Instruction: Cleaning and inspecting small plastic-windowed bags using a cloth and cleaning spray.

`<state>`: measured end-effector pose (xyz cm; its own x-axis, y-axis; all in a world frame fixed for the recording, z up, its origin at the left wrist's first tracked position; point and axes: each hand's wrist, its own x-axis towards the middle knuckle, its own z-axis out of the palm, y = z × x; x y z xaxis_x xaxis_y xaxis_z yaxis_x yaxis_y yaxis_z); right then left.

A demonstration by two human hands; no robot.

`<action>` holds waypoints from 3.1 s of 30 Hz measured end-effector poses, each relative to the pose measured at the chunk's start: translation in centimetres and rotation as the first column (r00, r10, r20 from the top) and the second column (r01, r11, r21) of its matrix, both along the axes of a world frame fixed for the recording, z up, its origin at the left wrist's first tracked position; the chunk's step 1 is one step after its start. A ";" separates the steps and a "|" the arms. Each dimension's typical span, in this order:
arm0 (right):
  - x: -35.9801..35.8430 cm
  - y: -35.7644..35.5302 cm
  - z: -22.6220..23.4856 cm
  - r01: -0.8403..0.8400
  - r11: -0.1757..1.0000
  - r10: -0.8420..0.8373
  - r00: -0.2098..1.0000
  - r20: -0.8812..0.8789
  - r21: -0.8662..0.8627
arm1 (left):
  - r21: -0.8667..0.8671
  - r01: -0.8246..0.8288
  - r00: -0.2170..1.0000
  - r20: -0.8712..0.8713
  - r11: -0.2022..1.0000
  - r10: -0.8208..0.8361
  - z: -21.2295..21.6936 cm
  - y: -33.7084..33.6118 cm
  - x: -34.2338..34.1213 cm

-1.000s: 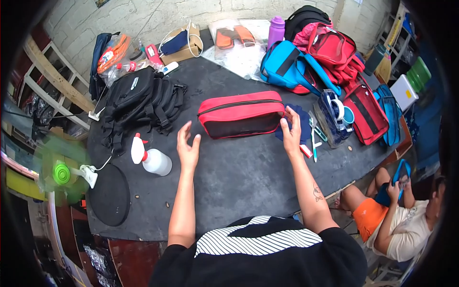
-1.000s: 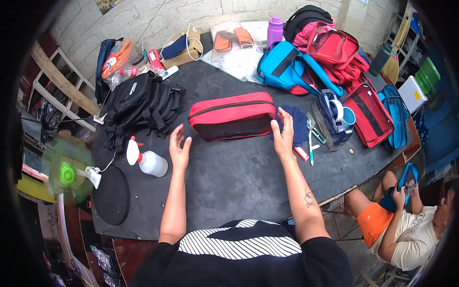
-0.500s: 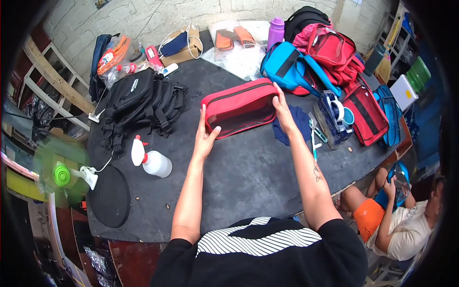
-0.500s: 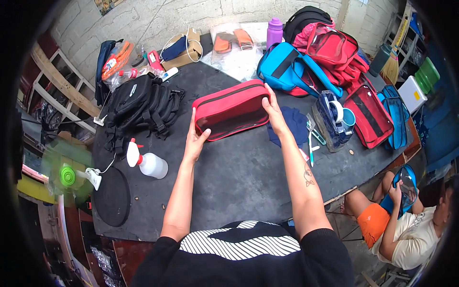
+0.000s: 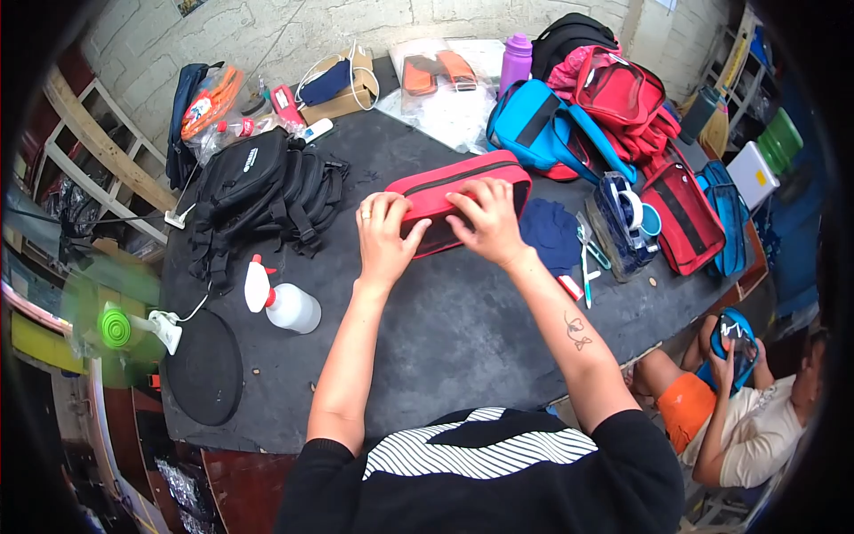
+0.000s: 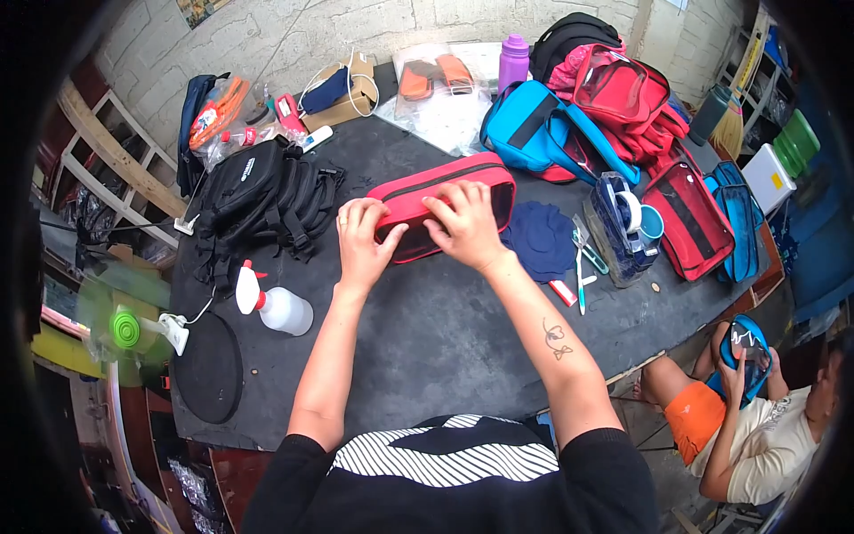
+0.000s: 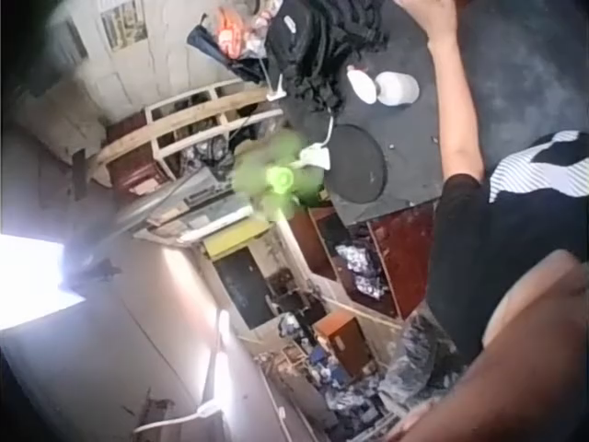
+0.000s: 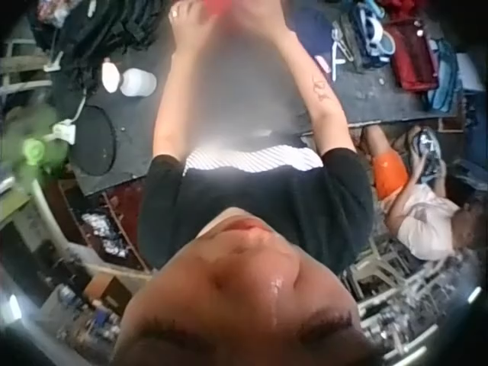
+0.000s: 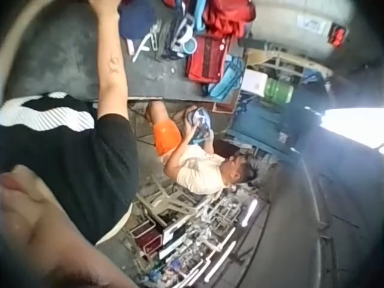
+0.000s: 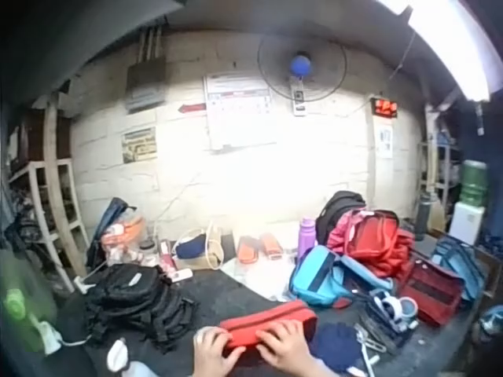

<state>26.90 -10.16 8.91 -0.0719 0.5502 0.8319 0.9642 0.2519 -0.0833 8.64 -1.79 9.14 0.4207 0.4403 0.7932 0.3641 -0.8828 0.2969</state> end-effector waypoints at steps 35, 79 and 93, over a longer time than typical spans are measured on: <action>9.2 -1.1 -2.7 -0.281 0.952 0.118 0.700 -0.705 -0.119 | -0.301 0.260 0.964 0.035 0.918 -0.262 0.1 1.7 -1.7; 5.3 -5.1 -2.2 -0.418 0.908 -0.063 -0.060 -0.996 -0.032 | -0.765 0.574 0.784 0.616 0.293 0.075 -2.2 1.4 -5.3; 1.0 -7.7 -2.6 -0.112 0.941 -0.039 0.901 -0.432 -0.319 | -0.213 0.047 0.990 -0.123 0.976 -0.074 -4.7 -5.6 -4.7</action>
